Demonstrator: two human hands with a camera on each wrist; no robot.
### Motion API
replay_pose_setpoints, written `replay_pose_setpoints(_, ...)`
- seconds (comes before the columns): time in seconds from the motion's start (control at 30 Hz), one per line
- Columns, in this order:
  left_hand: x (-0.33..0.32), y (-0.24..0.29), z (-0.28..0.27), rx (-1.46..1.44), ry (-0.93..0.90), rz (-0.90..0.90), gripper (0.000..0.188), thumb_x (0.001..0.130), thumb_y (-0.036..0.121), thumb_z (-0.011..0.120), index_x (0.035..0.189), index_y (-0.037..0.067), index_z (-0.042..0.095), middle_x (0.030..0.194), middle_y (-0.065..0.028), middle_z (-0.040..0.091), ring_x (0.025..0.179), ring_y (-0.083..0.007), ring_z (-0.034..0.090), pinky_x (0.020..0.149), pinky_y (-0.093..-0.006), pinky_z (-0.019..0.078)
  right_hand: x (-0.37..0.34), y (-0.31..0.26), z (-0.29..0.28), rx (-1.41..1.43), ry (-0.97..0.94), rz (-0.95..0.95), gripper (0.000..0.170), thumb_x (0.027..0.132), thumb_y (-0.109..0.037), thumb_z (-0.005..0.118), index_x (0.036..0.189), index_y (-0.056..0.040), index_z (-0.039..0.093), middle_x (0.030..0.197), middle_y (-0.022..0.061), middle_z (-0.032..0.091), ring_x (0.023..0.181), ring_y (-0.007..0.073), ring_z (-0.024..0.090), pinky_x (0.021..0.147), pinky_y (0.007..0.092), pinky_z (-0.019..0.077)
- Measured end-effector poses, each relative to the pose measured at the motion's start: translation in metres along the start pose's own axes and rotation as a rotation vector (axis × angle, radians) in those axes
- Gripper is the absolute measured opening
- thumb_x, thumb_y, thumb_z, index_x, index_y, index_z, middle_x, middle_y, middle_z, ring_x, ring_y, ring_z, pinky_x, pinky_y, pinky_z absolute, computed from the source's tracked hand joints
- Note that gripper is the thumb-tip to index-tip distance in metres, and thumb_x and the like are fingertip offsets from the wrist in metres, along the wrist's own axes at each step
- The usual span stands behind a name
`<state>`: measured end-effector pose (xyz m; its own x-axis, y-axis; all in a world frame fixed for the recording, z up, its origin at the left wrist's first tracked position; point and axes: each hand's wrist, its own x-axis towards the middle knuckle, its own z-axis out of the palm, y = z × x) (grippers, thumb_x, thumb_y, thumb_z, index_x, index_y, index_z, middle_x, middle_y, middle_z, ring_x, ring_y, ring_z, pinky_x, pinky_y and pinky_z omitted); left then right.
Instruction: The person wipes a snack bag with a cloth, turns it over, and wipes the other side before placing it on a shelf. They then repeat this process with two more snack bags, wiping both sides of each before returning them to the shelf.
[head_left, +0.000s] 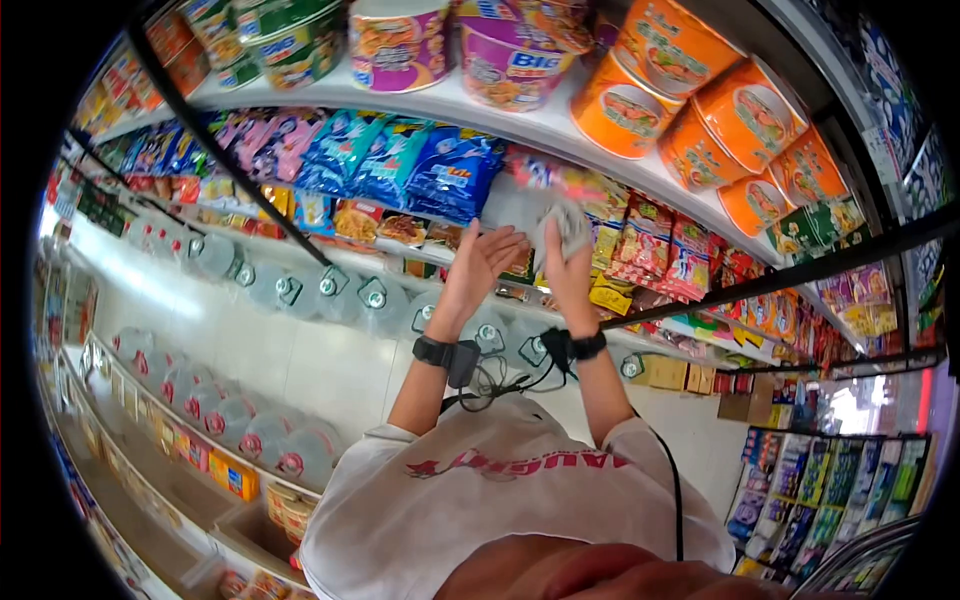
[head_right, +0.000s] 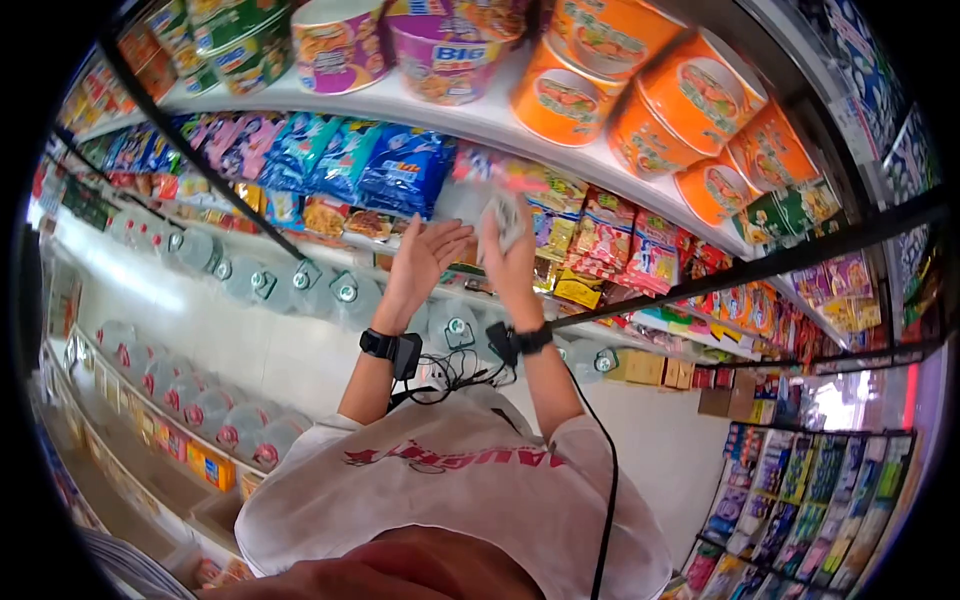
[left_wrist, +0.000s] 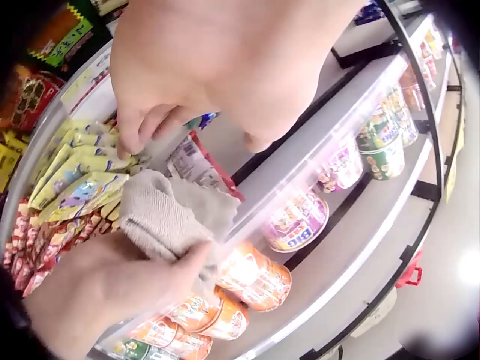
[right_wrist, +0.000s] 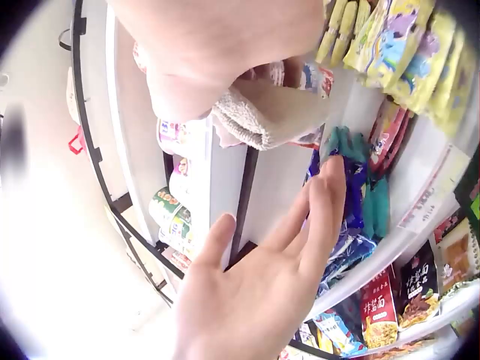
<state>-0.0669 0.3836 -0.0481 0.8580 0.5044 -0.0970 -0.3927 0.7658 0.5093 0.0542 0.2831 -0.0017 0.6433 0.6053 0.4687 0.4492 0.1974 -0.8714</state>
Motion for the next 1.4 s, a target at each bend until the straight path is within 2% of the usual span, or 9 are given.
replay_pose_setpoints(0.23, 0.004, -0.031, 0.038, -0.172, 0.068, -0.094, 0.053, 0.100, 0.040, 0.053, 0.132, -0.002, 0.051, 0.125, -0.0142, 0.064, 0.111, -0.0250, 0.065, 0.097, -0.0398, 0.0522, -0.102, -0.054, -0.060, 0.053, -0.207, 0.328, 0.028, 0.096, -0.012, 0.058, 0.121, 0.0025, 0.058, 0.106, 0.0094, 0.063, 0.098, 0.0168, 0.057, 0.091, 0.0307, 0.0448)
replay_pose_setpoints(0.33, 0.000, -0.045, 0.052, -0.151, 0.117, -0.065, 0.035, 0.098, 0.013, 0.061, 0.130, 0.002, 0.052, 0.124, -0.0111, 0.064, 0.109, -0.0210, 0.066, 0.094, -0.0364, 0.0545, -0.132, -0.060, -0.085, 0.053, 0.197, 0.418, 0.026, 0.099, -0.014, 0.056, 0.118, 0.0032, 0.058, 0.104, 0.0086, 0.064, 0.097, 0.0151, 0.057, 0.088, 0.0313, 0.0463)
replay_pose_setpoints(0.47, -0.019, -0.069, 0.084, 0.060, 0.025, -0.029, 0.041, 0.100, 0.013, 0.058, 0.138, 0.007, 0.044, 0.127, -0.0081, 0.060, 0.108, -0.0187, 0.065, 0.091, -0.0357, 0.0566, -0.142, -0.080, -0.119, 0.089, 0.808, 0.360, 0.026, 0.102, -0.018, 0.053, 0.119, 0.0019, 0.057, 0.105, 0.0076, 0.064, 0.099, 0.0171, 0.058, 0.091, 0.0332, 0.0467)
replay_pose_setpoints(0.63, -0.078, -0.153, 0.148, 0.321, -0.214, -0.191, 0.048, 0.102, 0.020, 0.056, 0.146, 0.010, 0.038, 0.133, -0.0073, 0.056, 0.114, -0.0152, 0.061, 0.090, -0.0302, 0.0544, -0.190, -0.095, -0.131, -0.598, 0.406, -0.023, 0.043, 0.103, -0.023, 0.045, 0.139, 0.0015, 0.049, 0.147, 0.0223, 0.044, 0.139, 0.0345, 0.040, 0.115, 0.0445, 0.0284)
replay_pose_setpoints(0.73, -0.130, -0.204, 0.169, 0.333, -0.370, -0.283, 0.056, 0.103, 0.017, 0.055, 0.152, 0.011, 0.030, 0.139, -0.0086, 0.051, 0.120, -0.0165, 0.054, 0.098, -0.0317, 0.0489, -0.229, -0.140, -0.147, -0.714, 0.492, 0.128, 0.053, 0.103, -0.024, 0.042, 0.150, 0.0006, 0.037, 0.160, 0.0232, 0.022, 0.149, 0.0382, 0.020, 0.120, 0.0466, 0.0137)
replay_pose_setpoints(0.87, -0.193, -0.254, 0.180, 0.499, -0.625, -0.412, 0.057, 0.103, 0.014, 0.052, 0.153, 0.008, 0.026, 0.139, -0.0095, 0.049, 0.124, -0.0170, 0.051, 0.103, -0.0313, 0.0446, -0.309, -0.148, -0.181, -0.517, 0.801, 0.180, 0.056, 0.105, -0.027, 0.040, 0.150, 0.0043, 0.032, 0.161, 0.0235, 0.020, 0.149, 0.0381, 0.020, 0.121, 0.0470, 0.0095)
replay_pose_setpoints(1.03, -0.265, -0.277, 0.202, 0.806, -1.050, -0.342, 0.056, 0.102, 0.013, 0.056, 0.149, -0.001, 0.031, 0.139, -0.0099, 0.050, 0.123, -0.0134, 0.049, 0.103, -0.0291, 0.0429, -0.395, -0.158, -0.230, -0.230, 1.202, 0.211, 0.052, 0.105, -0.031, 0.044, 0.144, 0.0046, 0.041, 0.143, 0.0178, 0.044, 0.132, 0.0273, 0.042, 0.111, 0.0388, 0.0301)
replay_pose_setpoints(1.2, -0.303, -0.285, 0.225, 0.711, -1.040, -0.735, 0.058, 0.099, 0.016, 0.062, 0.147, -0.003, 0.035, 0.134, -0.0093, 0.054, 0.118, -0.0120, 0.053, 0.100, -0.0281, 0.0444, -0.477, -0.220, -0.256, 0.081, 1.369, 0.341, 0.045, 0.102, -0.033, 0.057, 0.129, 0.0020, 0.056, 0.119, 0.0087, 0.064, 0.107, 0.0153, 0.060, 0.093, 0.0313, 0.0472)
replay_pose_setpoints(1.4, -0.321, -0.313, 0.250, 0.903, -1.254, -0.764, 0.049, 0.097, 0.020, 0.066, 0.136, -0.003, 0.048, 0.121, -0.0071, 0.064, 0.105, -0.0099, 0.060, 0.092, -0.0272, 0.0495, -0.522, -0.263, -0.259, 0.134, 1.538, 0.186, 0.032, 0.094, -0.020, 0.071, 0.119, -0.0027, 0.061, 0.110, 0.0038, 0.067, 0.099, 0.0108, 0.063, 0.086, 0.0271, 0.0493)
